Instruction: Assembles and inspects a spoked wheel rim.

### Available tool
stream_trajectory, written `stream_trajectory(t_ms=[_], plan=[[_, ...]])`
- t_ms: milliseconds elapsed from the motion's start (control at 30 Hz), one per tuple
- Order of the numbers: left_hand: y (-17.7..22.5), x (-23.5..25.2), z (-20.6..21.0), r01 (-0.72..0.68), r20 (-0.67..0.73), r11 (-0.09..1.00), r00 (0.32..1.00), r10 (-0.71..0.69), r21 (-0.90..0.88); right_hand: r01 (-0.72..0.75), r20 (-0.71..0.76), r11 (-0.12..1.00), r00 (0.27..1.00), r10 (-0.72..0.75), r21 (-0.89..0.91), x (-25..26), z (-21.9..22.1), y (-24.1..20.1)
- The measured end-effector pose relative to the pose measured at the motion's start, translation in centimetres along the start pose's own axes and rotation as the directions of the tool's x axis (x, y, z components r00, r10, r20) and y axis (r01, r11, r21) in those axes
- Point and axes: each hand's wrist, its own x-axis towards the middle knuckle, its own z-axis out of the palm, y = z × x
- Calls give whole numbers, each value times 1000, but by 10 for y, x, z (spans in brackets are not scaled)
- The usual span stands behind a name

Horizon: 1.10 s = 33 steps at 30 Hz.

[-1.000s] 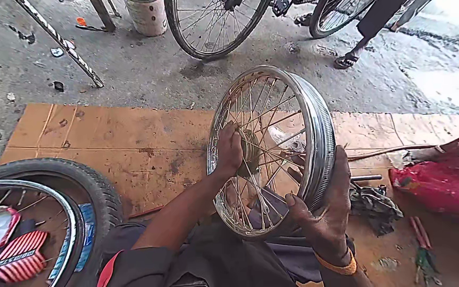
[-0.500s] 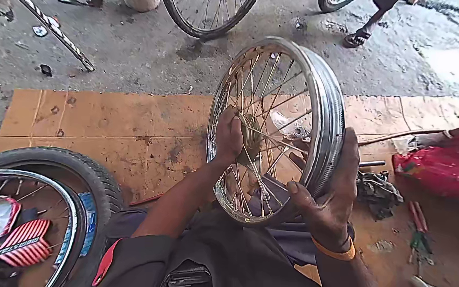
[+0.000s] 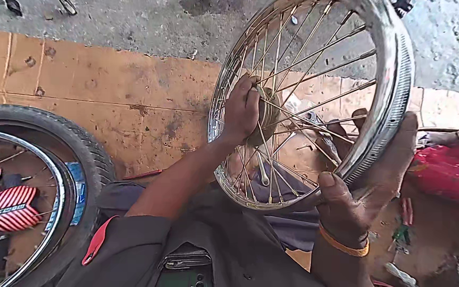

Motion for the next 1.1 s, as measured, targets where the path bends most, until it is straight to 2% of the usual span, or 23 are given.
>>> stream_trajectory(t_ms=[167,500,633,700,733,767,800,833,900,933,1000,1100], plan=[[3,-2,4,-33,-86,999,996,36,37,8,-2,992,1000,-8,-126,1,1,-2],[3,-7,-2,-10,-110,999,994,6,-33,30,5,999,1000,-30,-45,-2,8,-7],[6,-41,-25,-78,-151,991,984,93,106,25,-3,984,1000,-26,-177,-6,5,-8],[11,-83,-47,-70,-55,979,995,82,191,11,-14,984,1000,-14,-176,-8,4,-7],[12,-105,-56,-31,54,982,998,21,187,6,-16,987,1000,-9,-158,-8,4,-6],[12,-125,-64,47,198,987,977,-77,155,2,-15,989,1000,-5,-147,-10,3,-6],[9,-139,-69,153,355,982,917,-182,107,5,-17,989,1000,-8,-146,-10,4,-5],[8,-149,-72,242,492,968,836,-243,68,11,-18,987,1000,-14,-160,-10,5,-5],[11,-160,-72,359,708,933,657,-261,11,25,-14,986,1000,-27,-162,-9,9,-7],[14,-161,-71,414,775,910,584,-241,-29,30,-12,987,999,-32,-160,-9,11,-8],[18,-157,-70,495,840,866,497,-216,-70,40,-5,984,999,-41,-172,-9,14,-11],[24,-149,-66,491,891,869,420,-173,-62,41,-21,983,999,-45,-177,-9,17,-13]])
